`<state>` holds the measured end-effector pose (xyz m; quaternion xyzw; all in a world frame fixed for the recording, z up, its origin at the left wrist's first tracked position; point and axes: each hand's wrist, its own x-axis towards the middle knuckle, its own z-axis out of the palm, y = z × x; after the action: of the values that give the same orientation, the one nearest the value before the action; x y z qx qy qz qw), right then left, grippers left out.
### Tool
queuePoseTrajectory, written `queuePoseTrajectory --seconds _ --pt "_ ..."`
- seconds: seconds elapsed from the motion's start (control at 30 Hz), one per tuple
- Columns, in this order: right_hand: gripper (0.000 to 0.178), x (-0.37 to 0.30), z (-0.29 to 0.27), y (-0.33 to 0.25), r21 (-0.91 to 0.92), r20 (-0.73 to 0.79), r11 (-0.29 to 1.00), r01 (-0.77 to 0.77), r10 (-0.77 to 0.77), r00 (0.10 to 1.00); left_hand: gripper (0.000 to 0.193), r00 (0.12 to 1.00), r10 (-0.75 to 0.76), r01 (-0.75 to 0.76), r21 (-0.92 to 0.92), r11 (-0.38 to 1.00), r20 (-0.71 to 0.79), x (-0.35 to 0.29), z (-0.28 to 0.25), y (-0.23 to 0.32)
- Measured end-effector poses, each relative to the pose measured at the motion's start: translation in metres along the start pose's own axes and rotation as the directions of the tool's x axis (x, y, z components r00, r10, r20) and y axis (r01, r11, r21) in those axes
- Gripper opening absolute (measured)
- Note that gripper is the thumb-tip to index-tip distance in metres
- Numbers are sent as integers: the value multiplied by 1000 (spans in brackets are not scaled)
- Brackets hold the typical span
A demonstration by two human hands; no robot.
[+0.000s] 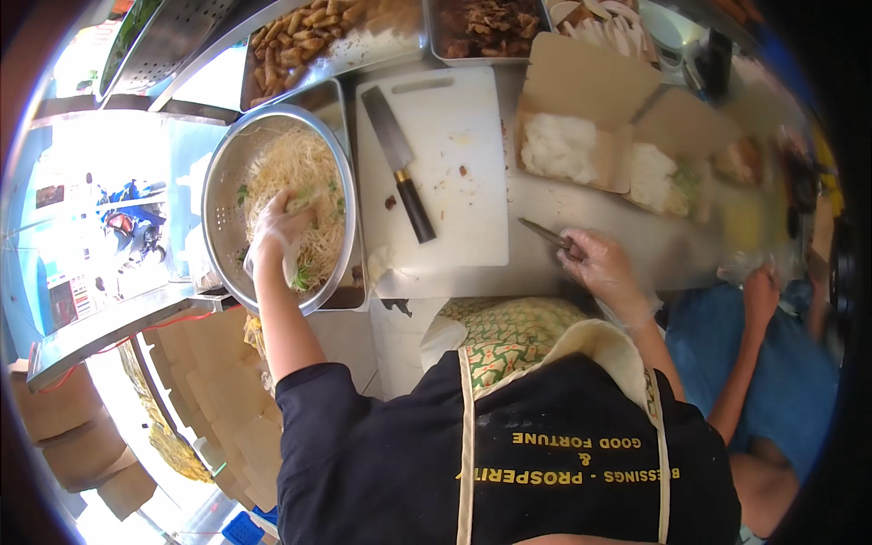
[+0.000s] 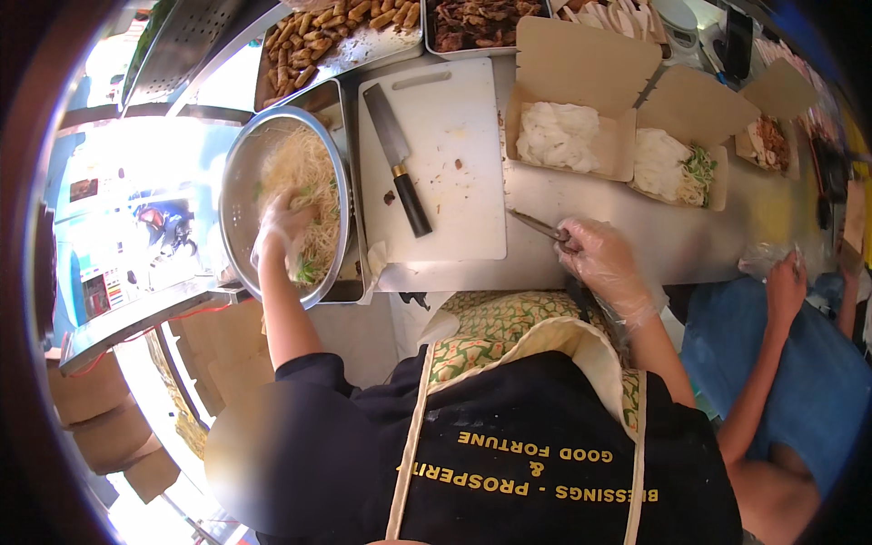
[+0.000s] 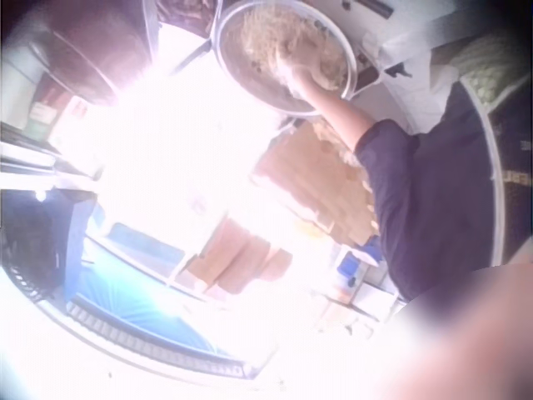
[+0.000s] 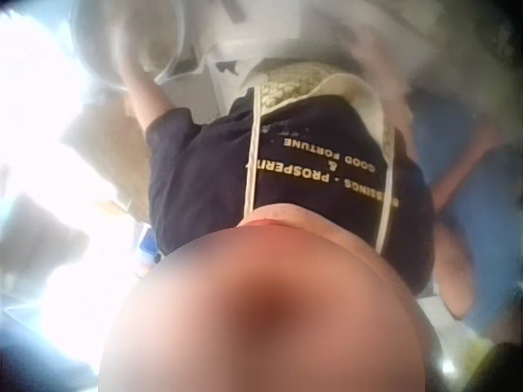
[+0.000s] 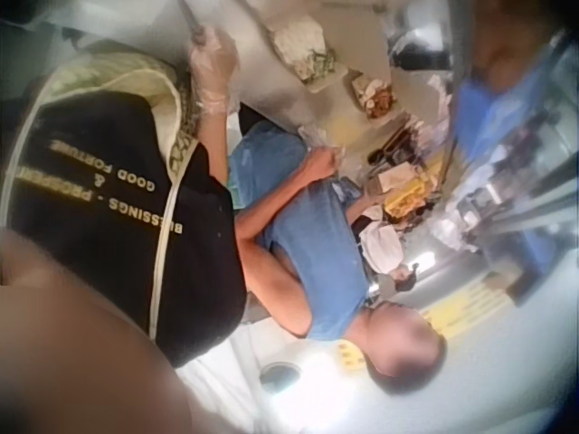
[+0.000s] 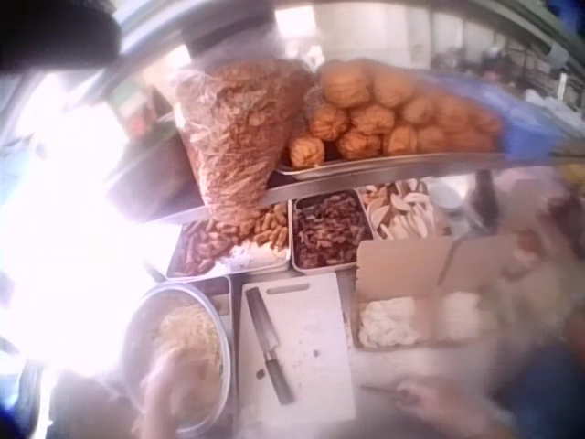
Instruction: The person assembles a street food dish by placing rice and vegetables into a paper container, then adding sliced meat and fried items. They use scissors to cut the meat and a knife to slice a cylindrical food item before packaging it in a plastic bag.
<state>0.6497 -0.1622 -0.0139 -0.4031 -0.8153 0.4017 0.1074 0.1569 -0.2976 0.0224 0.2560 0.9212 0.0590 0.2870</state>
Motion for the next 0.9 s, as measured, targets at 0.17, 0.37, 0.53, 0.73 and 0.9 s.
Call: queuePoseTrajectory --seconds 0.17,0.37,0.53,0.73,0.9 --pt "25 -1 0 7 -17 80 1000 25 -24 997 45 961 125 -219 -401 889 -247 -2 -2 -65" --pt "24 -6 -16 33 -67 39 993 101 -98 994 41 930 100 -348 -758 551 -355 -44 -45 -50" --pt "19 -13 -31 61 -104 -63 992 77 -84 994 36 798 375 -577 -778 250 -471 -96 -32 70" --pt "17 -34 -49 86 -62 -141 998 5 -14 990 53 600 741 -504 -862 59 -300 -67 82 209" --pt "17 -58 -60 102 8 -163 1000 -22 23 986 36 694 712 -80 -971 223 107 -58 209 311"
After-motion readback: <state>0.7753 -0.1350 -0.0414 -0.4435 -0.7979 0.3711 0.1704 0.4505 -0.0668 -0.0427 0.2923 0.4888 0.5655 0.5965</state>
